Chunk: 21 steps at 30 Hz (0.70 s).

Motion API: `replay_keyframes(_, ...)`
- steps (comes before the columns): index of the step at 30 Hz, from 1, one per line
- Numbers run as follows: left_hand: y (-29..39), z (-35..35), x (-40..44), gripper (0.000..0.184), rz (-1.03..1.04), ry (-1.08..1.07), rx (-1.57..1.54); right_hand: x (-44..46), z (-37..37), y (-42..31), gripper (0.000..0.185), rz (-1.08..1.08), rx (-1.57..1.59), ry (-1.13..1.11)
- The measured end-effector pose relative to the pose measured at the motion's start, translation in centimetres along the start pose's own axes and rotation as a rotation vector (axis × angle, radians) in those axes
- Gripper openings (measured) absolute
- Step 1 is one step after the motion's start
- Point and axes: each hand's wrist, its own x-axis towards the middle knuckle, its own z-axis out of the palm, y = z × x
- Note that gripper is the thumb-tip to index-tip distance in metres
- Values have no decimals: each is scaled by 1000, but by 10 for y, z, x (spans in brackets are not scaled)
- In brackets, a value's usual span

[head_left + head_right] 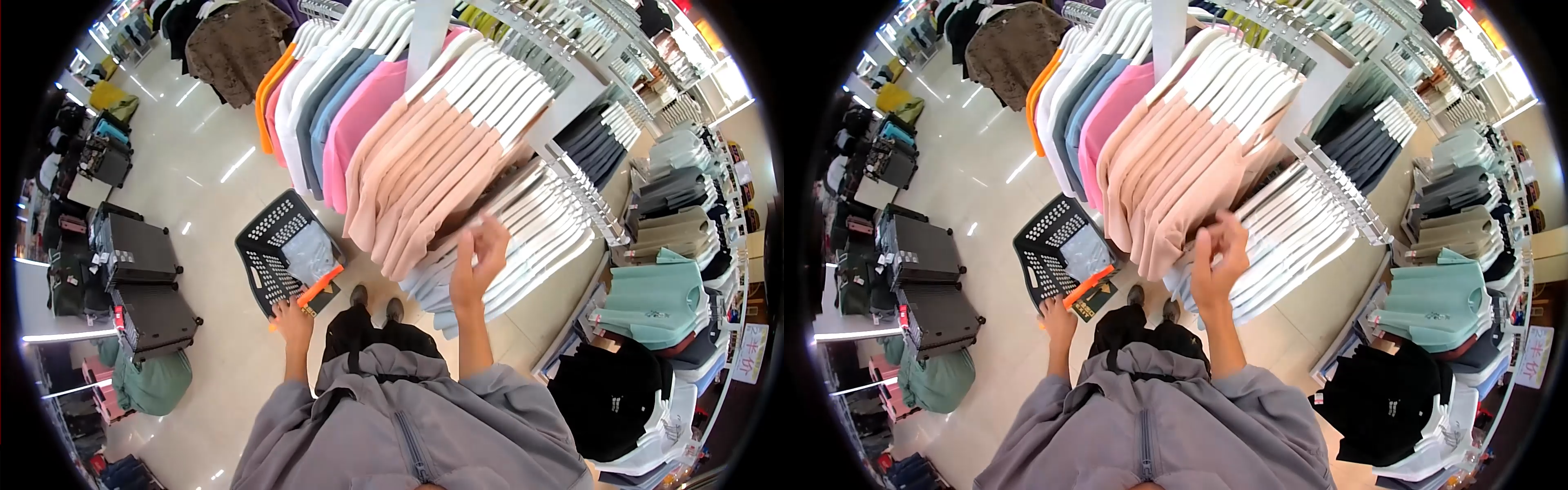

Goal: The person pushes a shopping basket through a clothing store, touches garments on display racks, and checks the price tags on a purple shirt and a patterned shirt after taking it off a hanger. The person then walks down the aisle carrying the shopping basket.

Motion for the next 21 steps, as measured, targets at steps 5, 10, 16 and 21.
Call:
replay_keyframes(5,-41,52,-17,54,-32,56,54,-50,1,22,8,-39,-42,-59)
replay_keyframes(10,-56,54,17,35,-135,-200,7,-94,20,38,13,304,-103,-438)
replay_keyframes(16,-63,59,46,15,-201,-135,-17,-140,70,76,22,182,-471,-1061)
replay_keyframes(21,-88,55,79,13,-49,-83,-104,-166,146,99,36,146,-579,-1363)
